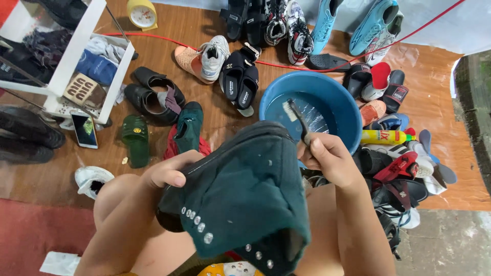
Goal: Cleaning a green boot using a brush and water from a basin while sitting on the floor.
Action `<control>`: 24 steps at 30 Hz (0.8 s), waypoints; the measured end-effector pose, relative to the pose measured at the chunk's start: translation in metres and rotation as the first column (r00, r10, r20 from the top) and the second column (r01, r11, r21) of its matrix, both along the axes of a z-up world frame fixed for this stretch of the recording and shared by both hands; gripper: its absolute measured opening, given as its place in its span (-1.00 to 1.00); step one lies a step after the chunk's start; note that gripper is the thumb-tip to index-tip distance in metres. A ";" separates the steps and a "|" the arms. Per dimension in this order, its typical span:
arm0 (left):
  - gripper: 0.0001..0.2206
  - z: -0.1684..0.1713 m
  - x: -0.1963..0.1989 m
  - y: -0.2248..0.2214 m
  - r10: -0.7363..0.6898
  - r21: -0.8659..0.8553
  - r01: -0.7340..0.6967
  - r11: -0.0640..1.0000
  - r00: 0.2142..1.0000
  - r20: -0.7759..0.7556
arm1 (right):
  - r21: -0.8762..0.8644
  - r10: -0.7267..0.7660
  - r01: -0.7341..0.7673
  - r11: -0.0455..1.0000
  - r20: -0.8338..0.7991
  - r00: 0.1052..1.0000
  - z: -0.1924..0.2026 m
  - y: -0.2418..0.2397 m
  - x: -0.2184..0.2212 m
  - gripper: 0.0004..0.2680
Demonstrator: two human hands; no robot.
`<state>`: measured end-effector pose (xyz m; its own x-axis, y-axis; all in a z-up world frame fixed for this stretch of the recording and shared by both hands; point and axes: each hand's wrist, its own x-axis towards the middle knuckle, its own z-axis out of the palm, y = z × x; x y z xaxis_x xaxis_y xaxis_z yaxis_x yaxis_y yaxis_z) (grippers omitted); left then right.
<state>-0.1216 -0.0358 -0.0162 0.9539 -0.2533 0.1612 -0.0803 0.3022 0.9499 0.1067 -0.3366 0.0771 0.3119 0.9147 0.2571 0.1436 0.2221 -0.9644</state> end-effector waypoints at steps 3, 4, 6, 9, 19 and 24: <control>-0.47 -0.001 -0.001 0.006 -0.036 -0.145 0.041 0.989 0.999 0.037 | 0.028 -0.043 0.043 0.999 0.008 0.999 -0.016 -0.003 0.003 -0.63; -0.48 -0.006 -0.002 0.013 -0.013 -0.187 0.025 0.982 0.998 0.061 | 0.029 -0.052 0.052 0.998 -0.008 0.999 -0.021 -0.004 0.003 -0.64; -0.49 0.001 -0.003 0.014 0.010 -0.229 0.010 0.973 0.996 0.085 | 0.030 -0.061 0.061 0.998 -0.024 0.998 -0.023 -0.005 0.002 -0.64; -0.57 0.029 -0.006 -0.001 0.105 -0.346 -0.098 0.933 0.994 0.001 | -0.001 -0.041 0.041 0.999 -0.071 0.997 -0.024 -0.006 -0.004 -0.64; -0.50 0.035 -0.006 -0.003 0.146 -0.345 -0.129 0.930 0.989 0.023 | -0.093 -0.027 0.025 0.995 -0.023 0.999 -0.019 -0.007 -0.007 -0.64; -0.55 0.007 -0.004 0.019 0.118 -0.236 -0.085 0.968 0.985 0.127 | -0.113 -0.044 0.042 0.993 -0.023 0.999 -0.027 -0.006 -0.008 -0.63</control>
